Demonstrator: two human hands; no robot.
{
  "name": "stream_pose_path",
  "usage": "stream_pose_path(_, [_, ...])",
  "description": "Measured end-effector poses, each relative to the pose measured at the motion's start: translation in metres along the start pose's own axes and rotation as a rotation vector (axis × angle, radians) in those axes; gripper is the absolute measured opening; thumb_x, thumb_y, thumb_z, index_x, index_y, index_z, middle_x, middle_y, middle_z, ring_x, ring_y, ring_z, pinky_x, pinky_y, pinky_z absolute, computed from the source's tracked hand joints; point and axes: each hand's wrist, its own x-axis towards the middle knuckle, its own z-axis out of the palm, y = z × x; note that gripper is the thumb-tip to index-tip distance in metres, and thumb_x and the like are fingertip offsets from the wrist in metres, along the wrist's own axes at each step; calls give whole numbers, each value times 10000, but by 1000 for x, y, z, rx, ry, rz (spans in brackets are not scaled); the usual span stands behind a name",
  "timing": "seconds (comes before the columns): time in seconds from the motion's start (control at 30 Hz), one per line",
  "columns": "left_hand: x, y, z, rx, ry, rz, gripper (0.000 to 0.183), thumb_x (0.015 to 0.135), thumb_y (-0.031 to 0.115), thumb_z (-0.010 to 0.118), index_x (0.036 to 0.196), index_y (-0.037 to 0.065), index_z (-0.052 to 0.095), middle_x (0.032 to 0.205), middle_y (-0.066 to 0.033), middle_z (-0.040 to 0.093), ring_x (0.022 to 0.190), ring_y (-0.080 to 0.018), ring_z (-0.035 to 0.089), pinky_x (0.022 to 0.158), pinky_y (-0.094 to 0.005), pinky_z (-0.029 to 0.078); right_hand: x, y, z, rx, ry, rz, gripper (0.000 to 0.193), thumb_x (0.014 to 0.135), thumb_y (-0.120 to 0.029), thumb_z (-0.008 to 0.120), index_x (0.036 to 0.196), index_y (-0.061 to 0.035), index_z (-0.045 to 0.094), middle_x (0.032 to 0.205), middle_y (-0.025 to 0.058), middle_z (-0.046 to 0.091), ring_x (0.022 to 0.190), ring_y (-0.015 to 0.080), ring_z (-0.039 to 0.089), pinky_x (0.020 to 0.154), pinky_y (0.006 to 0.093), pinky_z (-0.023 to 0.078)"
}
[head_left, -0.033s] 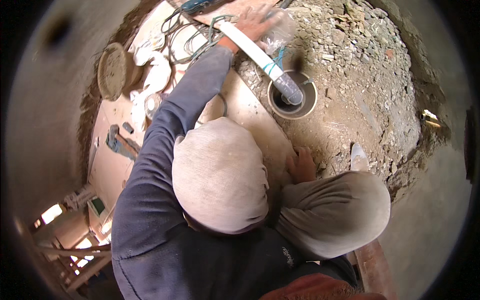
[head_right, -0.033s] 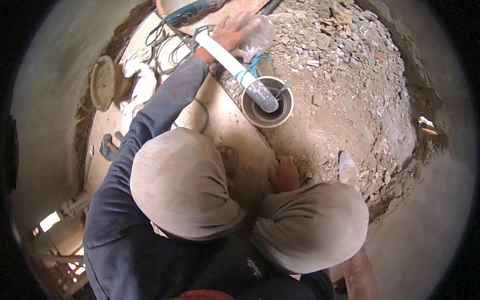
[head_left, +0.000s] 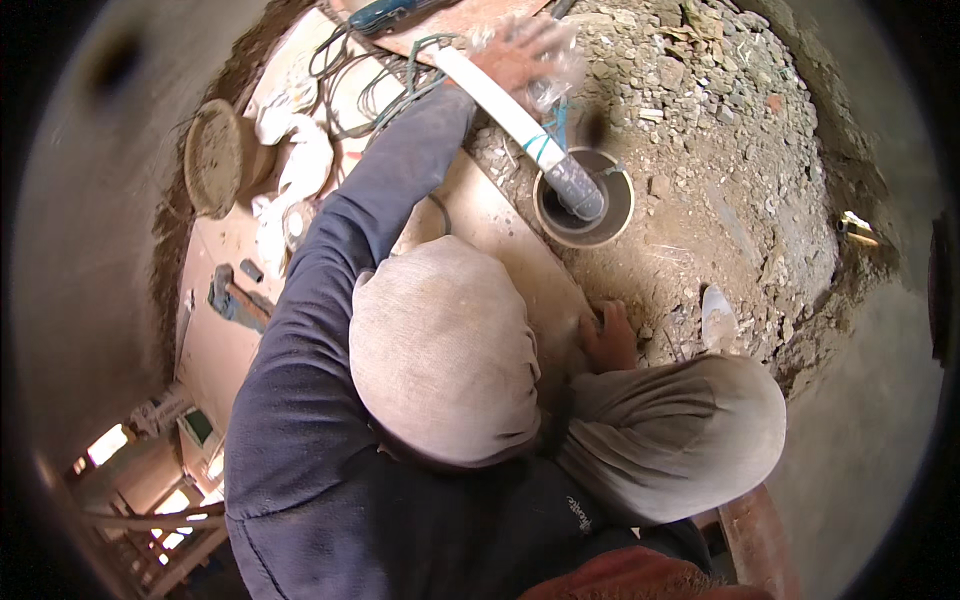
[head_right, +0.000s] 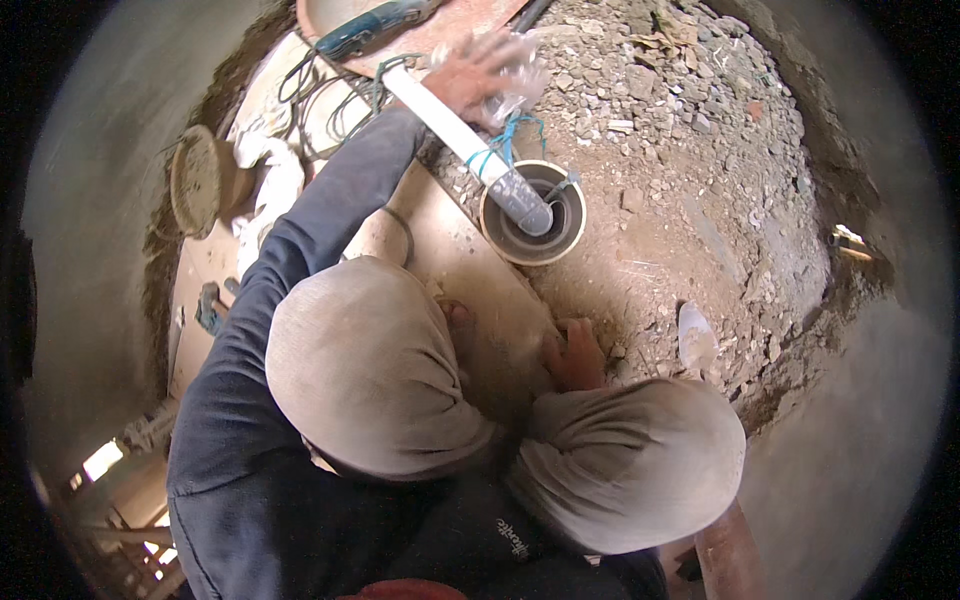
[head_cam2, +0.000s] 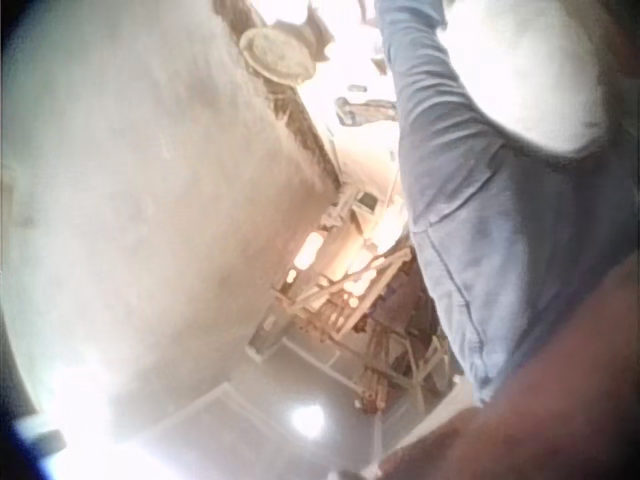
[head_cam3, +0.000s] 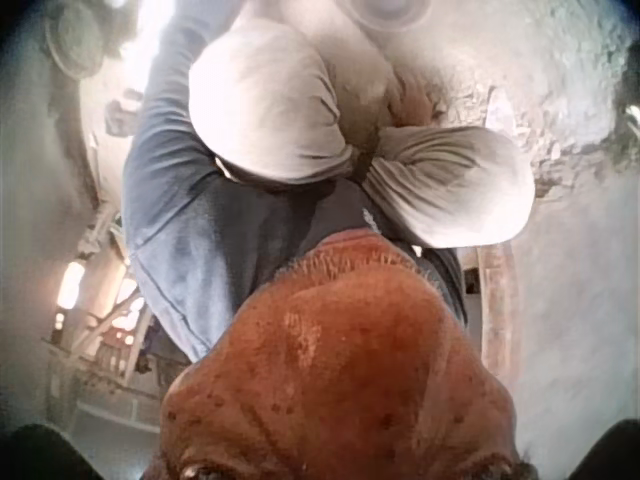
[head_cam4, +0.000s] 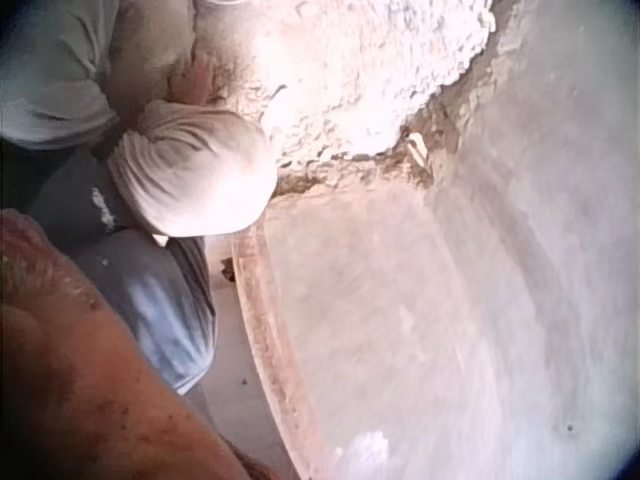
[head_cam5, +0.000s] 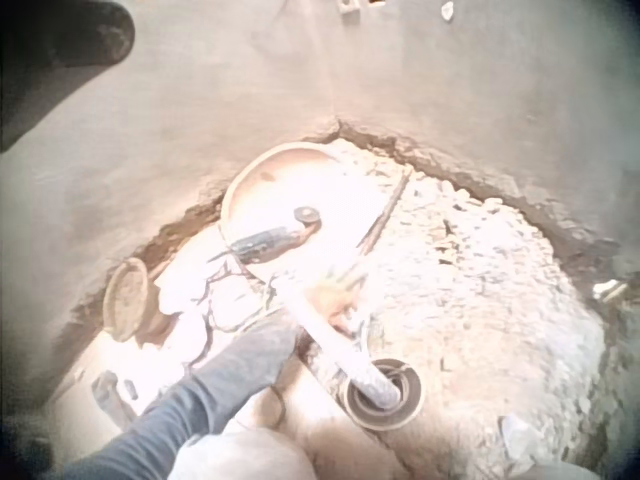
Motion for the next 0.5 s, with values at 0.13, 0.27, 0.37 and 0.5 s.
stream_pose_path(0.13, [-18, -15, 41, 35, -96, 109, 580, 866, 374, 732, 1404, 225, 578, 1614, -64, 423, 1507, -226, 379, 1271, -608, 82, 0, -3, -9, 37, 35, 134, 314, 943, -278, 691, 1122, -31, 612, 1036, 192, 606, 970, 403, 630, 813, 464, 518])
stream_pose_path(0.27, [-57, -15, 48, -130, -77, 35, 421, 938, 394, 663, 1264, 129, 626, 1406, -99, 612, 1378, -285, 525, 1245, -591, 214, -5, -8, -20, 98, 75, 120, 238, 958, -226, 689, 1067, -24, 626, 997, 196, 615, 892, 402, 631, 781, 462, 517])
stream_pose_path(0.37, [-61, -14, 28, -217, 56, -93, 296, 909, 255, 667, 1175, 126, 656, 1326, -94, 649, 1253, -300, 608, 1116, -485, 428, -7, 3, -23, 63, 61, 79, 227, 975, -209, 665, 1087, -15, 626, 1003, 210, 619, 879, 412, 631, 774, 467, 516])
stream_pose_path(0.5, [-84, -54, 43, -265, 134, -197, 331, 927, 273, 669, 1233, 148, 653, 1181, -80, 675, 1112, -306, 667, 941, -409, 534, -13, 7, -25, -30, 69, 4, 235, 1002, -205, 623, 1128, -7, 624, 1022, 195, 614, 874, 383, 635, 742, 458, 519])
